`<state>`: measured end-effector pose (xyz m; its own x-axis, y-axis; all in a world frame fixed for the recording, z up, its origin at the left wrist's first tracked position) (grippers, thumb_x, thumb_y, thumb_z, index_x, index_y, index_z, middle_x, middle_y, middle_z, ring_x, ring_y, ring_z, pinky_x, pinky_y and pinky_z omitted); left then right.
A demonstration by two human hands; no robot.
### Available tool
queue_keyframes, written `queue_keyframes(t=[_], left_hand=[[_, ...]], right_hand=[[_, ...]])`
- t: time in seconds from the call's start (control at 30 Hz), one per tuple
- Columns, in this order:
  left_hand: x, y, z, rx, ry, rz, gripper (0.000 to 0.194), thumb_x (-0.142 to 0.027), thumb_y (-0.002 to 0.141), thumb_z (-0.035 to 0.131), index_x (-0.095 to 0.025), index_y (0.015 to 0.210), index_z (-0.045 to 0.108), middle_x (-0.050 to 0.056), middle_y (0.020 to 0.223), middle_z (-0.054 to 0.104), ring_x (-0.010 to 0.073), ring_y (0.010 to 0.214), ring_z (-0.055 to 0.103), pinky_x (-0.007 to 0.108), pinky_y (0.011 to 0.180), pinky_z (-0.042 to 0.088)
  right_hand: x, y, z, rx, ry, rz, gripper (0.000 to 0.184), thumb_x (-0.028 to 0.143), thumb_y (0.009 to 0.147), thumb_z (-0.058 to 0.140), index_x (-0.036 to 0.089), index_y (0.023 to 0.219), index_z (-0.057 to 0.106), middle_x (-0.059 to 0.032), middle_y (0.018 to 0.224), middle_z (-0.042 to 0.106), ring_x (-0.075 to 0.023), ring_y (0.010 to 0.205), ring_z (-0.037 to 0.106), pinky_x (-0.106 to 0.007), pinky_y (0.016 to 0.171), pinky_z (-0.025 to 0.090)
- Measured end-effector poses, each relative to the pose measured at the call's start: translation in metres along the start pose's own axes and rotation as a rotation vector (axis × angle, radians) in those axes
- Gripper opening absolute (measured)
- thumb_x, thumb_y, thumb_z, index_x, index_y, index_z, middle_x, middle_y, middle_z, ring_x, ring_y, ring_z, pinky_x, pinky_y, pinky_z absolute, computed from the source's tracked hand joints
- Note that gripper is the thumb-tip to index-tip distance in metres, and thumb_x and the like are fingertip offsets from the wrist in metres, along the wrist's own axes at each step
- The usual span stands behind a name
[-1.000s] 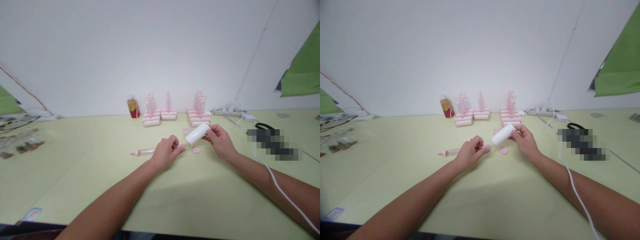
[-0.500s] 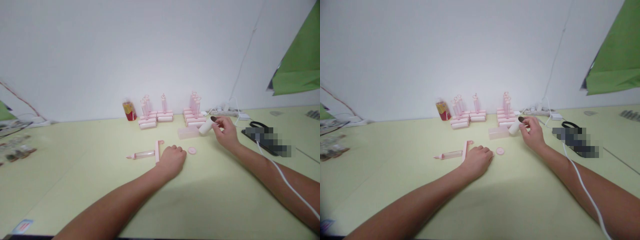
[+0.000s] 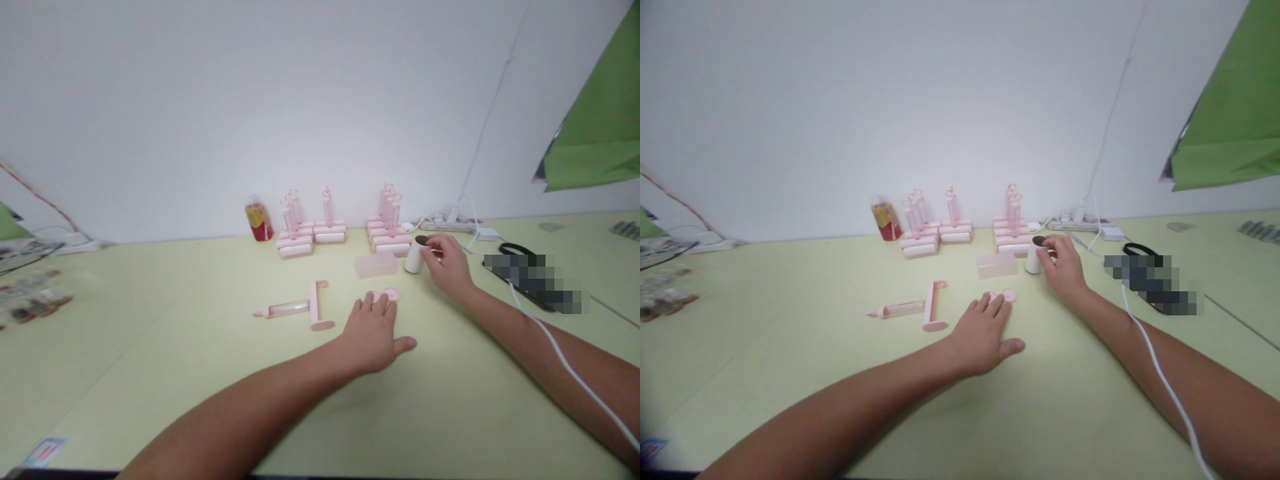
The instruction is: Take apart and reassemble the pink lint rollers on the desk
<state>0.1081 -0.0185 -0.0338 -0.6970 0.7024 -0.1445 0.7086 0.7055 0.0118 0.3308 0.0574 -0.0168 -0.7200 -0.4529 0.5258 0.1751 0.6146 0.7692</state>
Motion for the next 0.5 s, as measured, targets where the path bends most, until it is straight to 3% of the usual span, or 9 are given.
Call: queue_keyframes(t=[0.17,0.23,0.33,0.4,0.5], left_hand=[[0.002,0.023,0.001,-0.024,0.028,-0.008,0.084,-0.069,0.088,0.033,-0.013,0.150,0.027,0.019,0.154,0.031,0.0416,0.140,0.027,0.057,0.111,0.024],[0.002,0.031,-0.001,-0.059,0.059,-0.009,0.081,-0.068,0.088,0.034,-0.015,0.149,0.029,0.018,0.154,0.033,0.0410,0.140,0.026,0.059,0.111,0.022],[0.008,0.049,-0.015,-0.214,0.155,0.015,0.073,-0.064,0.089,0.038,-0.017,0.145,0.034,0.016,0.156,0.028,0.0386,0.144,0.017,0.059,0.114,0.012],[0.019,0.064,-0.026,-0.310,0.199,-0.010,0.067,-0.056,0.091,0.043,-0.017,0.145,0.034,0.017,0.157,0.025,0.0371,0.145,0.014,0.058,0.115,0.009],[0.048,0.086,-0.035,-0.284,0.145,-0.136,0.059,-0.041,0.090,0.050,-0.013,0.141,0.038,0.021,0.148,0.037,0.0379,0.138,0.028,0.057,0.110,0.021]], right_hand=[[-0.014,-0.002,0.009,0.037,0.040,0.086,0.027,0.036,0.089,0.053,0.021,0.110,0.058,-0.0104,0.115,0.060,-0.0228,0.095,0.062,-0.039,0.078,0.056],[-0.019,-0.004,0.013,0.062,0.067,0.144,0.039,0.037,0.087,0.055,0.022,0.123,0.052,-0.0119,0.120,0.059,-0.0234,0.094,0.063,-0.039,0.076,0.057],[-0.027,-0.008,0.021,0.094,0.084,0.243,0.067,0.037,0.081,0.061,0.022,0.141,0.037,-0.0145,0.123,0.059,-0.0254,0.093,0.065,-0.039,0.071,0.058],[-0.032,-0.011,0.025,0.131,0.060,0.305,0.078,0.036,0.076,0.065,0.022,0.145,0.031,-0.0138,0.116,0.063,-0.0253,0.087,0.067,-0.040,0.071,0.058],[-0.039,-0.014,0.030,0.192,0.023,0.345,0.077,0.034,0.074,0.067,0.023,0.143,0.035,-0.0105,0.106,0.067,-0.0235,0.079,0.068,-0.041,0.074,0.057]])
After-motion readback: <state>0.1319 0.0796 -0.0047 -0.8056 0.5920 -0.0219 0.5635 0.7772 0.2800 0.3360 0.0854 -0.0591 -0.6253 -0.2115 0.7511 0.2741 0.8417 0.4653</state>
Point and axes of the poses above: each hand's wrist, its own y-axis towards the middle knuckle, its own z-axis out of the palm, x = y × z, the point moved 5 cm from there along y, towards the middle knuckle
